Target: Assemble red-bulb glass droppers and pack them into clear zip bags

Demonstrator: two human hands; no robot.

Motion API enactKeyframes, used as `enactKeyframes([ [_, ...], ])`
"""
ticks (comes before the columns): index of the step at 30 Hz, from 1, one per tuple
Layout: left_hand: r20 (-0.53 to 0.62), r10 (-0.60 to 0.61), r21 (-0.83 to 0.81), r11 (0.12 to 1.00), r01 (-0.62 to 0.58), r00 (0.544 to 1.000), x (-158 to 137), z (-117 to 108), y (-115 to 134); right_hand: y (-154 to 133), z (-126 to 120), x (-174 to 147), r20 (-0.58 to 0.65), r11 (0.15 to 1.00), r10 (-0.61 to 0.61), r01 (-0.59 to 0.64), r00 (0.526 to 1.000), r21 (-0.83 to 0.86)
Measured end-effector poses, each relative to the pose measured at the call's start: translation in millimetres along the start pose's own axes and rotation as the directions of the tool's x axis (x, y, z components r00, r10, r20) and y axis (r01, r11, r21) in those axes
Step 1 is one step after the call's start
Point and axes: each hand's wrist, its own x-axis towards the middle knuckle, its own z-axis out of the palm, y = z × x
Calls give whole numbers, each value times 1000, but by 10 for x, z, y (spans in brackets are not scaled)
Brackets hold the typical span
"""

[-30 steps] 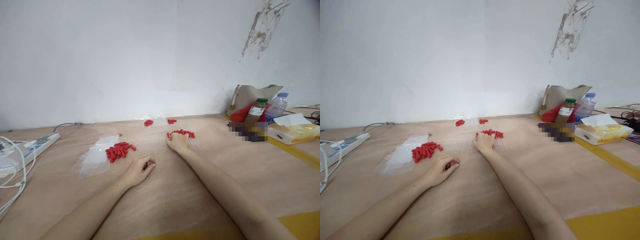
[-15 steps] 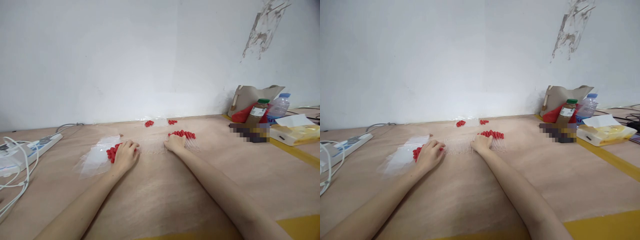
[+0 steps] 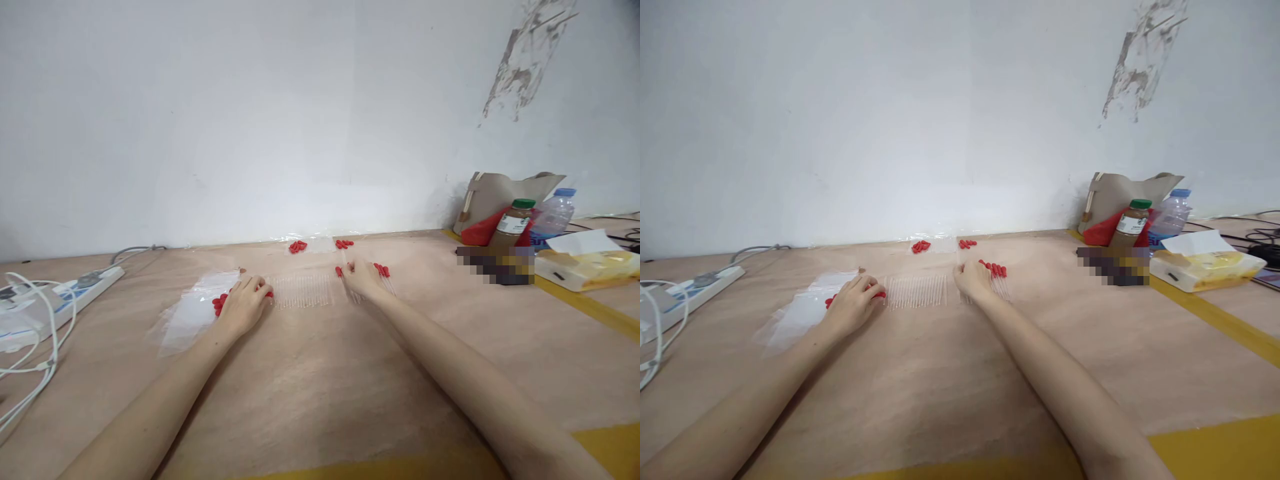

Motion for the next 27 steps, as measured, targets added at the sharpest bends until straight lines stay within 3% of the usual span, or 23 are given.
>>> enactKeyframes([
  [2, -30, -13, -76, 997, 10, 999, 29, -51, 99, 115, -57, -82, -43, 996, -68, 70, 997, 59],
  [4, -43, -83, -258, 964, 70, 996, 42, -85, 257, 236, -73, -209, -111, 967, -198, 212, 974, 138],
  [7, 35, -244, -594, 775, 217, 969, 20, -71, 538, 386, -20, -440, -208, 878, -411, 446, 888, 171],
  [9, 45, -298, -748, 622, 230, 953, -16, -18, 691, 441, 42, -578, -236, 840, -483, 523, 843, 148],
  [12, 134, -293, -866, 430, 255, 947, -68, 72, 808, 451, 116, -721, -231, 816, -526, 562, 819, 135],
  [15, 213, -280, -894, 331, 303, 936, -95, 127, 832, 413, 130, -795, -197, 782, -586, 613, 786, 117],
  [20, 271, -253, -887, 308, 342, 929, -112, 148, 850, 374, 111, -827, -177, 733, -656, 675, 734, 85],
  [27, 174, -269, -821, 492, 291, 947, -125, 145, 852, 342, 101, -830, -192, 706, -679, 702, 708, 94],
])
